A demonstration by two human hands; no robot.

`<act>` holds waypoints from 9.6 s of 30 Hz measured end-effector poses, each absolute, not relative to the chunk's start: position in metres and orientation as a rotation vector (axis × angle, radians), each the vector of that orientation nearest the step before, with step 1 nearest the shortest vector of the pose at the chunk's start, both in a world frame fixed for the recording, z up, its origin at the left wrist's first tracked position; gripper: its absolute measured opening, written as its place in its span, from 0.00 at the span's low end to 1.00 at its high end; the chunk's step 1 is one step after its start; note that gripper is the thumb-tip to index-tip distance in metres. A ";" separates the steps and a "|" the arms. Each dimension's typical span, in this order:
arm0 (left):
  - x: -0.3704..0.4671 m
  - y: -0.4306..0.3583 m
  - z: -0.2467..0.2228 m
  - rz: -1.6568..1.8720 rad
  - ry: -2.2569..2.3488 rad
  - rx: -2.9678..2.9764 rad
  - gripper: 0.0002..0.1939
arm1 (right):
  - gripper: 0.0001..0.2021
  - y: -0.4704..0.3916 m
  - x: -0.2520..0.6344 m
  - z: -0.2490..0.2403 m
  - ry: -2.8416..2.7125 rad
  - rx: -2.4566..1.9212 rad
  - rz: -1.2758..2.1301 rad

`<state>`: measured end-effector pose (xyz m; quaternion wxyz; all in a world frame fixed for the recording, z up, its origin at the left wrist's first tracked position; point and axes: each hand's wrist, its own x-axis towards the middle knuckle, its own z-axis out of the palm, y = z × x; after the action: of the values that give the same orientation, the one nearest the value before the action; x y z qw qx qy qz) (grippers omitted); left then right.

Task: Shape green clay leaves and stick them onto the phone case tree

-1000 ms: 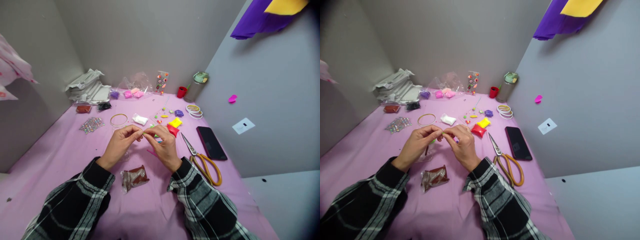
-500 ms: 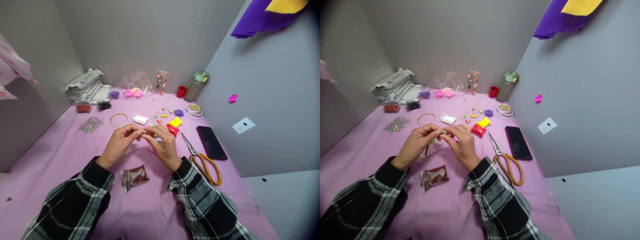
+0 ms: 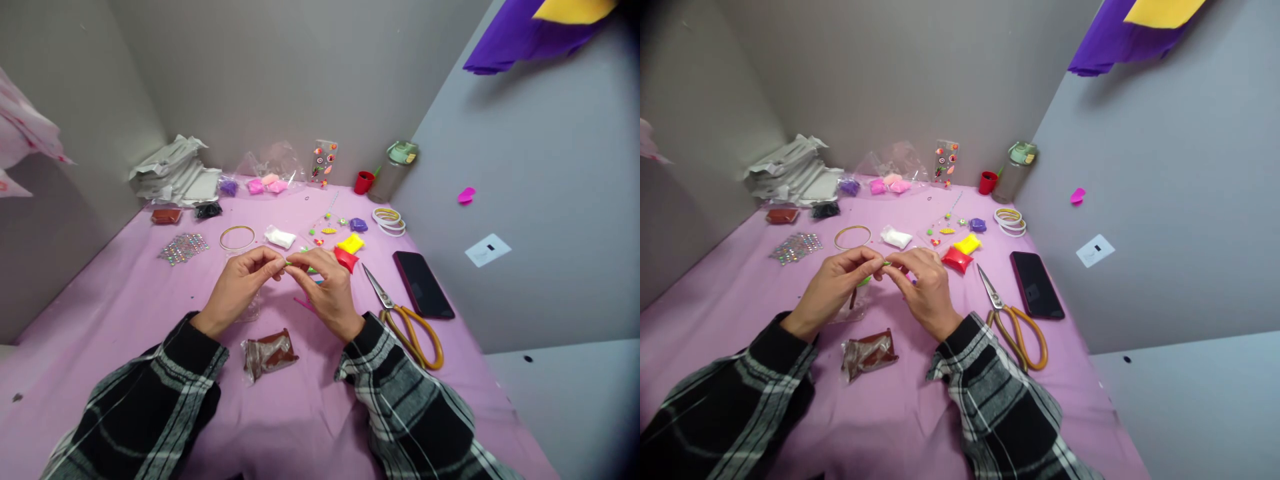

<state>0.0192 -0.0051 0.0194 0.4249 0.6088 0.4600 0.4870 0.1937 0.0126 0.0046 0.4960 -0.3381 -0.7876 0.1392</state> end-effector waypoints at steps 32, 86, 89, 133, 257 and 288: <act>0.018 -0.002 0.015 1.246 1.144 1.504 0.10 | 0.04 0.017 0.193 0.002 -1.682 -0.844 0.700; 0.017 -0.003 0.018 1.167 1.150 1.497 0.11 | 0.03 0.016 0.194 0.003 -1.725 -0.849 0.792; 0.017 -0.003 0.018 1.190 1.164 1.489 0.11 | 0.03 0.016 0.194 0.005 -1.697 -0.879 0.819; 0.019 -0.004 0.016 1.162 1.116 1.462 0.08 | 0.05 0.015 0.195 0.011 -1.681 -0.864 1.002; 0.024 -0.006 0.008 1.452 1.225 1.827 0.05 | 0.04 0.018 0.196 0.011 -1.510 -0.827 1.305; 0.024 -0.008 0.012 1.381 1.187 1.565 0.06 | 0.04 0.019 0.197 0.010 -1.504 -0.810 1.321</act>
<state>0.0241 -0.0083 0.0125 0.3617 0.6075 0.4609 0.5363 0.1969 0.0189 0.0100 0.4715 -0.3306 -0.6143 0.5395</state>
